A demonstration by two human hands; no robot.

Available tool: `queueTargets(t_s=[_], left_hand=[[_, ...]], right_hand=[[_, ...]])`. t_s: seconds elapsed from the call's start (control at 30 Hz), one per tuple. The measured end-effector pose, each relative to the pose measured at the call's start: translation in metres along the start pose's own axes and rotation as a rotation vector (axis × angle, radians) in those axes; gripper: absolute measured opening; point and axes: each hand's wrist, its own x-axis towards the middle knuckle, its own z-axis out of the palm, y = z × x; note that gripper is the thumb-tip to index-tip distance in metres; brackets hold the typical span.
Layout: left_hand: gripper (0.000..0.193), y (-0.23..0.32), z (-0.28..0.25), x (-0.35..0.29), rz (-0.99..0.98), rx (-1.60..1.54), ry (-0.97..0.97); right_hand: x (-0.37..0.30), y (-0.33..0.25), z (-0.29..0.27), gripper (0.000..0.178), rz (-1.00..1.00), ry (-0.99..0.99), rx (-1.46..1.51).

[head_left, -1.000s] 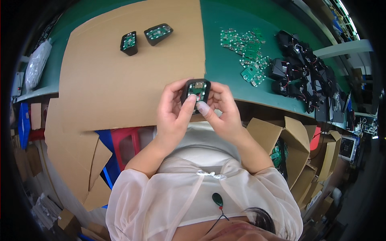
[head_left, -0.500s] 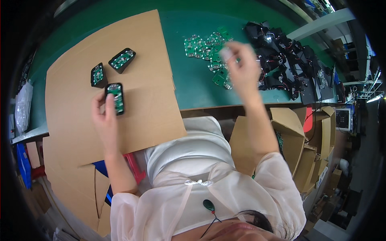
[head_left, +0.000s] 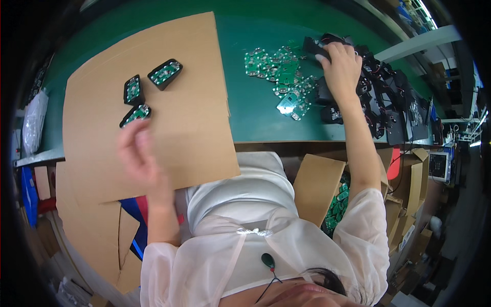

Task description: The person reaches into a box to retrieve circuit boards, then fits a board into a plastic housing and presses them together. They tuck a small wire into the assembly and place the unit onto a cardboard sheet.

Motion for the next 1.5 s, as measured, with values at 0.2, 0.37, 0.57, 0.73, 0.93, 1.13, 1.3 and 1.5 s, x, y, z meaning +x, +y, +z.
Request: queueTargets(t_s=[0.2,0.37,0.57,0.73,0.93,1.13,1.3,1.5], left_hand=[[0.041,0.028,0.076,-0.024,-0.514,-0.780,-0.493],[0.041,0.028,0.077,-0.022,-0.859,-0.954,-0.785],[0.028,0.026,0.070,-0.041,-0.692,-0.822,-0.618],[0.027,0.025,0.062,-0.042,-0.048,-0.213,-0.634],[0.030,0.016,0.047,-0.039,-0.586,-0.596,-0.515],[0.025,0.014,0.051,-0.039,-0.641,-0.625,-0.584],[0.022,0.023,0.055,-0.039,-0.724,-0.681,-0.586],[0.028,0.028,0.064,-0.043,-0.681,-0.728,-0.511]], right_hand=[[-0.038,-0.074,-0.058,0.027,-0.264,0.122,0.501],[-0.066,-0.096,-0.083,0.028,-0.319,0.024,0.937],[-0.072,-0.104,-0.083,0.028,-0.349,0.039,0.951],[-0.054,-0.119,-0.098,0.022,-0.551,0.015,0.847],[-0.022,-0.075,-0.043,0.040,0.174,-0.065,0.504],[-0.033,-0.064,-0.009,0.045,0.054,-0.181,0.280],[-0.034,-0.055,-0.001,0.019,-0.008,-0.226,0.164],[-0.039,-0.046,-0.028,0.013,0.136,0.004,0.505]])
